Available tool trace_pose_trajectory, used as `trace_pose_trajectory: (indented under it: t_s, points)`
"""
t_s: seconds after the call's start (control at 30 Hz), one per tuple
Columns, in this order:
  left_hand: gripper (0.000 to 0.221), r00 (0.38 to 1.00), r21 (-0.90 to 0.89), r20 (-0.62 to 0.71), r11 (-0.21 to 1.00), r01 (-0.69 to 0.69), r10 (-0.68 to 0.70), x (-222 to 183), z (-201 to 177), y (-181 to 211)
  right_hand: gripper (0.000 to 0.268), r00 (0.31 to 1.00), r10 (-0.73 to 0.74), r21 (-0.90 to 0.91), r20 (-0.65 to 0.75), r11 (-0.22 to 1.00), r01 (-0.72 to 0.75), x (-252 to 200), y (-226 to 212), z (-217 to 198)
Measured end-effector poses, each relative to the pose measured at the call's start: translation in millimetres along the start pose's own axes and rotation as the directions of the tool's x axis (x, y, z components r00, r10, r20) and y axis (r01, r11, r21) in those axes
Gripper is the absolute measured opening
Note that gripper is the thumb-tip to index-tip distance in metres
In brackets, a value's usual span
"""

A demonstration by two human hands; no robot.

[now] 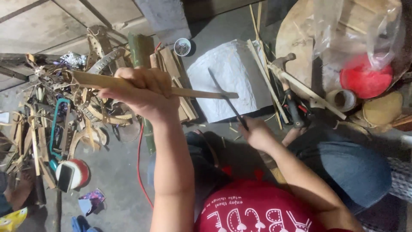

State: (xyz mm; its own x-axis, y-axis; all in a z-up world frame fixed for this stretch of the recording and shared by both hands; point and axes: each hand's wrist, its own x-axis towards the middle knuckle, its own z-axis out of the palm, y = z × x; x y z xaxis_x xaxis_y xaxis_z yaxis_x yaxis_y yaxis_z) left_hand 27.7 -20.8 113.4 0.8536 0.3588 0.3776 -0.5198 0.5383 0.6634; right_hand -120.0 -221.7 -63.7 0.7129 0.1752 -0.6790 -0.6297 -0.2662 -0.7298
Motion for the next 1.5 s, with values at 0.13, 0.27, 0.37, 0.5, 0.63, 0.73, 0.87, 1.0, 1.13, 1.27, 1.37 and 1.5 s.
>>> trace_pose_trajectory:
  t_s: [0.13, 0.27, 0.37, 0.5, 0.63, 0.73, 0.87, 1.0, 1.13, 1.27, 1.37, 1.5]
  points:
    - [0.049, 0.974, 0.013, 0.104, 0.979, -0.203, 0.201, -7, 18, -6, 0.027, 0.964, -0.253, -0.504, -0.087, 0.846, 0.177, -41, -37, 10]
    - [0.05, 0.955, 0.05, 0.207, 0.973, -0.227, 0.212, -4, 38, 40, 0.03, 0.893, -0.347, -0.581, -0.287, 0.804, 0.126, 34, 54, -13]
    - [0.055, 0.999, 0.027, 0.035, 0.999, 0.031, -0.032, -6, 27, 29, 0.05, 0.992, -0.031, -0.399, -0.124, 0.917, -0.021, 12, 20, -15]
    - [0.049, 0.992, -0.02, 0.114, 0.999, -0.049, 0.051, 3, 14, 26, 0.062, 0.997, 0.057, -0.362, 0.044, 0.931, -0.037, 24, 34, -35]
    - [0.049, 0.986, -0.029, 0.097, 0.99, -0.135, 0.137, 17, 5, 30, 0.055, 0.971, -0.139, 0.52, 0.194, 0.854, 0.018, 30, 60, -46]
    - [0.056, 0.997, 0.056, 0.018, 0.996, -0.07, 0.069, 10, 4, 10, 0.044, 0.997, -0.077, 0.346, 0.018, 0.936, 0.066, 34, 54, -44]
    - [0.058, 0.997, 0.105, -0.074, 0.995, -0.006, 0.014, 3, -9, 2, 0.061, 0.954, 0.033, -0.501, -0.3, 0.845, -0.186, 118, 152, -71]
    - [0.052, 0.985, 0.146, 0.119, 0.979, -0.141, 0.124, 27, -27, 41, 0.059, 0.915, 0.14, -0.601, -0.379, 0.714, -0.358, 131, 197, -90]
    - [0.052, 0.954, 0.057, 0.283, 0.991, -0.123, 0.102, 38, -57, 66, 0.062, 0.925, 0.106, -0.548, -0.365, 0.778, -0.306, 101, 164, -86]
    - [0.047, 0.975, -0.021, 0.222, 0.999, -0.028, 0.032, 33, -67, 62, 0.065, 0.895, 0.194, -0.623, -0.402, 0.658, -0.423, 109, 163, -92]
    - [0.054, 0.983, -0.085, 0.181, 0.996, -0.007, 0.022, 36, -91, 45, 0.049, 0.792, 0.338, -0.488, -0.508, 0.645, -0.588, 72, 96, -73]
    - [0.052, 0.99, -0.302, 0.094, 0.944, 0.132, -0.108, 29, -122, 28, 0.047, 0.776, 0.385, -0.525, -0.5, 0.577, -0.625, 109, 171, -80]
